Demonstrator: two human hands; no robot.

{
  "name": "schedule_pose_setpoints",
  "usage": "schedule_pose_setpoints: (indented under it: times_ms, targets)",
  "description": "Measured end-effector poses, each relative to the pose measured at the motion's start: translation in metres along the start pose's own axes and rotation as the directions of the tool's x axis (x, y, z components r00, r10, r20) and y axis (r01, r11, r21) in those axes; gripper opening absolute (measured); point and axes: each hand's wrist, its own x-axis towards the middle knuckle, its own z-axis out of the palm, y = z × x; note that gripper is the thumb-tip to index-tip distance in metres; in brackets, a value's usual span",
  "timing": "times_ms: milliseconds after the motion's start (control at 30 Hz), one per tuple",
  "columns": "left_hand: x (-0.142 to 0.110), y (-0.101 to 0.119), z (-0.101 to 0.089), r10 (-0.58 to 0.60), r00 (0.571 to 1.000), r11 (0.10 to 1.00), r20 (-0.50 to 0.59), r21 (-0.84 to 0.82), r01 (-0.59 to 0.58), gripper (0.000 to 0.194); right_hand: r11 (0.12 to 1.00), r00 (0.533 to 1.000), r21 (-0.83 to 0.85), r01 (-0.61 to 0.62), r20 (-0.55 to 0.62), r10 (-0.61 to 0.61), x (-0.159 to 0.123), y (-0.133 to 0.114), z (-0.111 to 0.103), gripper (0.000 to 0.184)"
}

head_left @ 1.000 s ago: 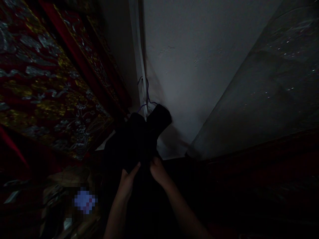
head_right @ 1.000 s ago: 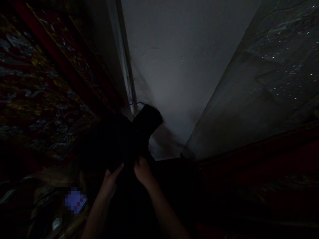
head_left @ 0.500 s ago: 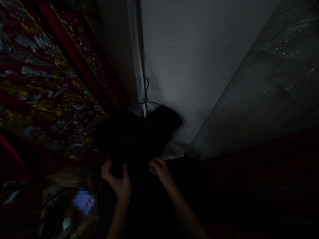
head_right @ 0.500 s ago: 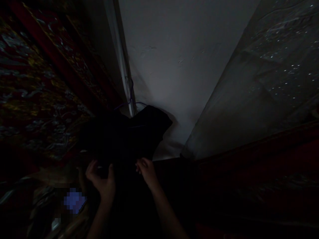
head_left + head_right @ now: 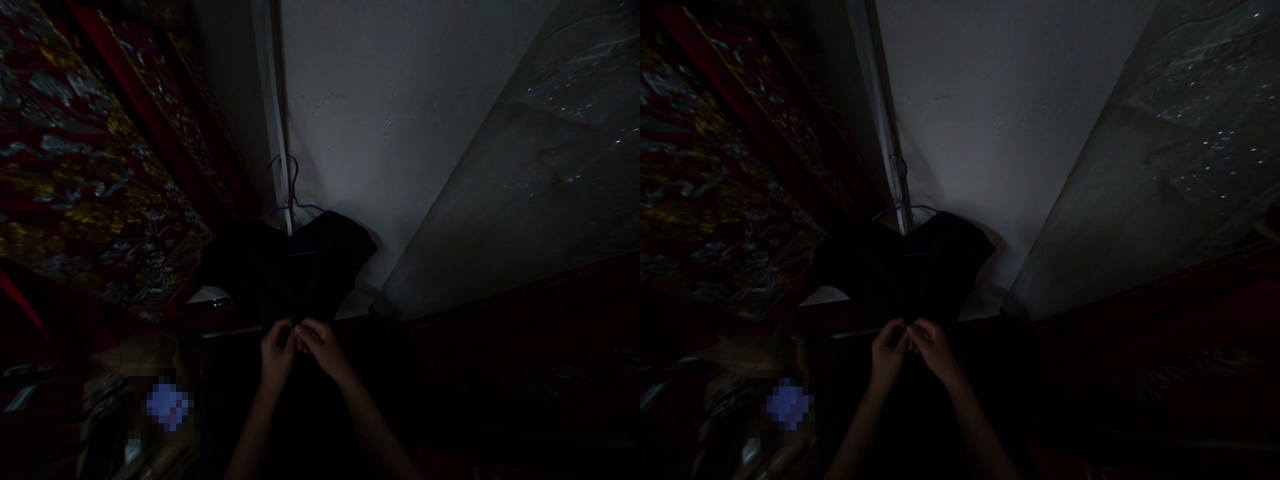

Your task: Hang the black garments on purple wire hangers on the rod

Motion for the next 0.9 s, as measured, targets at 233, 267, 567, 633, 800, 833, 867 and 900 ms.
schedule_pose_setpoints:
  times_ms: [233, 267, 567, 633, 800, 833, 867, 900]
  targets:
    - [0.000, -0.002, 0.009, 0.022, 0.998, 0.999, -0.057, -0.048, -0.025, 0.017, 0.985, 0.989, 0.162, -0.050, -0.127, 0.071, 0.032, -0.067, 0.004, 0.031]
    - [0.003, -0.005, 0.010, 0.032, 0.998, 0.999, -0.056, -0.026, -0.033, 0.018, 0.980, 0.987, 0.199, 0.009, -0.158, 0.023, 0.039, -0.088, 0.005, 0.030]
    - [0.057, 0.006, 0.001, 0.141, 0.981, 0.981, 0.133, 0.118, -0.157, 0.018, 0.947, 0.950, 0.146, 0.288, -0.168, -0.263, 0.051, -0.175, 0.019, 0.032]
    - [0.065, 0.040, -0.006, 0.294, 0.952, 0.946, 0.083, 0.120, -0.303, 0.029, 0.950, 0.946, 0.073, 0.305, -0.140, -0.293, 0.048, -0.167, 0.017, 0.034]
    - [0.094, 0.137, -0.019, 0.678, 0.732, 0.694, 0.063, 0.273, -0.666, 0.027, 0.902, 0.904, -0.122, 0.413, -0.064, -0.422, 0.043, -0.168, 0.011, 0.031]
    - [0.100, 0.150, -0.019, 0.698, 0.707, 0.658, 0.115, 0.287, -0.696, 0.021, 0.884, 0.890, -0.153, 0.442, -0.052, -0.454, 0.044, -0.170, 0.010, 0.031]
    - [0.105, 0.159, -0.019, 0.710, 0.686, 0.626, 0.162, 0.301, -0.719, 0.016, 0.866, 0.875, -0.179, 0.467, -0.047, -0.481, 0.046, -0.170, 0.010, 0.030]
    - [0.109, 0.165, -0.018, 0.718, 0.668, 0.599, 0.195, 0.314, -0.736, 0.013, 0.853, 0.864, -0.200, 0.482, -0.049, -0.500, 0.049, -0.168, 0.009, 0.030]
